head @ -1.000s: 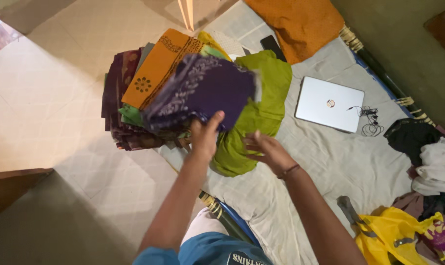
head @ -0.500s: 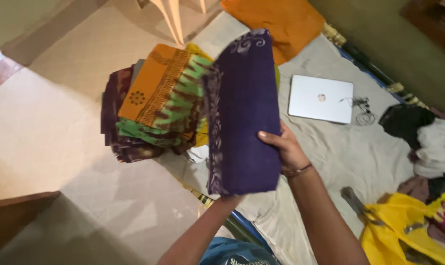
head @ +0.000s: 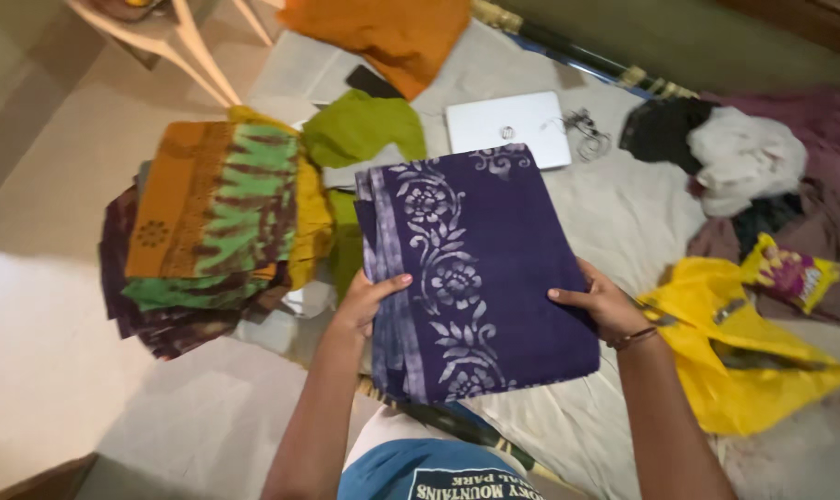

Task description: The person packs various fabrics and clothes into a yellow bag and a larger grey duffel bag by hand, folding the items and placing them inside before closing the duffel bag.

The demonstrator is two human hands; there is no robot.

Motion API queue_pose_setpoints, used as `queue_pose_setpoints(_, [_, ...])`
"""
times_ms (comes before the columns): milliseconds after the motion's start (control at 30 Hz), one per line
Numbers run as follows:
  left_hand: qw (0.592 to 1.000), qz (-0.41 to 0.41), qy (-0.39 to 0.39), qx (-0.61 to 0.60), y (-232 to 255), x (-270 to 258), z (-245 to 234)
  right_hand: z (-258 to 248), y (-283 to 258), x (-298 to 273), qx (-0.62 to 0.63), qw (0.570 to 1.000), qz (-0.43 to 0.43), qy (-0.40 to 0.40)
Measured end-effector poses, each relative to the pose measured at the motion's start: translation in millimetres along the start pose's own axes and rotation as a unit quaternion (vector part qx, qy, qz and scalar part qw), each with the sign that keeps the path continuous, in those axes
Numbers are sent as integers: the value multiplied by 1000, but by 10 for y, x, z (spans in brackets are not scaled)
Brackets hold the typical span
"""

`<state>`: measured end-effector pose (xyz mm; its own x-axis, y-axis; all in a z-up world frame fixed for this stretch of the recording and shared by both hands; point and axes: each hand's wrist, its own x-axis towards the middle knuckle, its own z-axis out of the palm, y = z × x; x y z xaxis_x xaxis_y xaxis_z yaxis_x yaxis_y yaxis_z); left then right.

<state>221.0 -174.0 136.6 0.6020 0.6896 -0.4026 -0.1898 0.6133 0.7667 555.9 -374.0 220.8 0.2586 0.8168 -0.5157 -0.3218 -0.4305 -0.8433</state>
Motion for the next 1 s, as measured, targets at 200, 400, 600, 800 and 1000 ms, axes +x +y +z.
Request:
queue_pose_setpoints(200, [972, 83, -106, 191, -171, 129, 1423, -814, 802, -136, -143, 983, -13, 111])
queue_pose_setpoints(400, [731, 130, -184, 644, -829, -283, 3155, -869, 551, -895, 106, 992, -9, 72])
queue_pose_setpoints(600, [620, 182, -288, 707, -2043, -649, 4173, -1600, 1095, -1368, 131, 939, -129, 291])
queue_pose_setpoints(800, [673, 189, -467, 541, -2790, -841, 4831, -2788, 1977, -2134, 159, 883, -96, 432])
queue_pose_setpoints(1000, [708, 80, -528, 463, -3150, -837, 5280, -3391, 2085, -2853, 200, 862, -134, 445])
